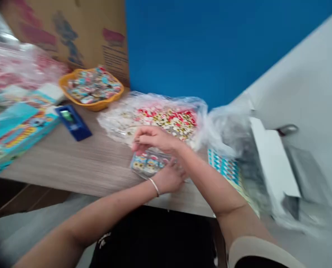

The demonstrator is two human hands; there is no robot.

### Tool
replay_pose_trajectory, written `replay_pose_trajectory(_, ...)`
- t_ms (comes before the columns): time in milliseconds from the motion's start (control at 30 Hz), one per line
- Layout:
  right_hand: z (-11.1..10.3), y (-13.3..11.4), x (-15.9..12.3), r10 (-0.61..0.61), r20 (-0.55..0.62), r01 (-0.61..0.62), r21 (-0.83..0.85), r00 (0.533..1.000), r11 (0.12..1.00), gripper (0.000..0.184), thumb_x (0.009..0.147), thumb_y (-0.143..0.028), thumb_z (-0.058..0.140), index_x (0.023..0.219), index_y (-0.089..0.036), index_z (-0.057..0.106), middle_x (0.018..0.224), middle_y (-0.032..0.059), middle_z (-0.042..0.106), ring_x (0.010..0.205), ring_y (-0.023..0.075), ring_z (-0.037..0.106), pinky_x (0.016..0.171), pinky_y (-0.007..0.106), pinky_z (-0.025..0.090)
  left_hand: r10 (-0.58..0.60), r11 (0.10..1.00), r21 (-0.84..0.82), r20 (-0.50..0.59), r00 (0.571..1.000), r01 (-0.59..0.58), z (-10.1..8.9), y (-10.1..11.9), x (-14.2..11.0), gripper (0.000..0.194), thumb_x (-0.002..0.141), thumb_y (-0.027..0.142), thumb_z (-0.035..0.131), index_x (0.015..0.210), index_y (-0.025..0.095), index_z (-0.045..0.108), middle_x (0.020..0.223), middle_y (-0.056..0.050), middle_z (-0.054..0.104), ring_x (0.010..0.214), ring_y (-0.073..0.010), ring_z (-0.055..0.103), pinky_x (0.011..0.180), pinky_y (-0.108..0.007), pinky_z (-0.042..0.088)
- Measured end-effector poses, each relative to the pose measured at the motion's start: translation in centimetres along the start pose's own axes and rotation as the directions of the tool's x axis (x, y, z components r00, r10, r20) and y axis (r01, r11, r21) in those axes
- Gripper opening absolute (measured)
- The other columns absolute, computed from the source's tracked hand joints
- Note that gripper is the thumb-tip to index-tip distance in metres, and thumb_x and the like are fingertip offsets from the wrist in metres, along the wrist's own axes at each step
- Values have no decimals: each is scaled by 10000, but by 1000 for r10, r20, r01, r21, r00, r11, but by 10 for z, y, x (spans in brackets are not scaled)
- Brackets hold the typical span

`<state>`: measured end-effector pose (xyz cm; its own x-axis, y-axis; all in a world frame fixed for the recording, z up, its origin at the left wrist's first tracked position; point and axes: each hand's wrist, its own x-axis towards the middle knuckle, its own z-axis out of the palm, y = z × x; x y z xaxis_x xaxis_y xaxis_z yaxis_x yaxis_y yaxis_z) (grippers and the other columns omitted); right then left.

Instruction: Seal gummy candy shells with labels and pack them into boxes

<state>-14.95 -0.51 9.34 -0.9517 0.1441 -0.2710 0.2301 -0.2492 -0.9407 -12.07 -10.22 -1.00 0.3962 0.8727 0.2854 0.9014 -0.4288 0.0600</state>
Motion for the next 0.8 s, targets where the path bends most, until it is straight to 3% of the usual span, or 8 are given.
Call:
replay_pose_trajectory(67, -45, -9, -85, -12, -158, 6, -38, 987, 999, 154, 797, -264, 767, 800, -149, 666, 629, -13, 661, 551, 113, 600, 547, 228, 471, 25, 999, -20, -29, 999, -26, 7, 5, 9, 459, 993, 381, 479, 1412, 201, 531, 1545, -141, 442, 1382, -396, 415, 1105, -627, 339)
replay_pose_trajectory(133, -83, 5, -153, 1, -239, -24, -93, 971, 995, 213, 811, -322, 764, 764, -148, 651, 544, -40, 598, 481, 89, 525, 503, 206, 418, 41, 999, -6, -26, 999, -41, 6, 5, 12, 493, 996, 384, 475, 1446, 180, 482, 1552, -127, 439, 1402, -382, 395, 1120, -618, 326)
replay_pose_trajectory(233, -123, 53, -207, 80, -205, -112, -153, 975, 982, 283, 830, -404, 744, 771, -151, 632, 535, -54, 568, 468, 76, 485, 480, 192, 386, 61, 998, 28, 40, 997, -62, 0, 5, 14, 504, 996, 365, 489, 1459, 169, 453, 1503, -117, 500, 1394, -345, 414, 1141, -600, 308)
replay_pose_trajectory(333, -141, 97, -215, 153, -108, -169, -157, 982, 973, 354, 816, -472, 744, 757, -159, 590, 536, -71, 541, 455, 62, 451, 466, 185, 379, 52, 997, 44, 88, 995, -56, -3, 6, 17, 502, 997, 379, 497, 1458, 184, 452, 1475, -107, 534, 1387, -317, 435, 1157, -580, 294)
replay_pose_trajectory(433, -148, 119, -208, 148, -51, -153, -130, 988, 980, 393, 798, -512, 747, 760, -164, 567, 539, -80, 526, 451, 55, 432, 460, 182, 370, 52, 997, 44, 112, 992, -57, -2, 7, 20, 501, 1005, 381, 488, 1461, 178, 448, 1486, -110, 531, 1405, -312, 424, 1165, -570, 285)
replay_pose_trajectory(667, -159, 135, -201, 109, 22, -108, -66, 994, 992, 383, 806, -494, 743, 753, -173, 542, 554, -87, 503, 448, 53, 408, 453, 183, 337, 42, 998, 34, 121, 992, -46, -4, 7, 22, 568, 991, 331, 525, 1502, 136, 370, 1467, -137, 548, 1394, -323, 443, 1153, -570, 313)
replay_pose_trajectory(800, -163, 141, -198, 116, 24, -115, -45, 993, 992, 375, 799, -487, 747, 766, -170, 549, 552, -87, 510, 439, 53, 417, 437, 178, 327, 65, 996, 55, 150, 987, -74, -7, 8, 24, 565, 987, 314, 533, 1520, 234, 366, 1486, -98, 530, 1380, -335, 450, 1138, -589, 328)
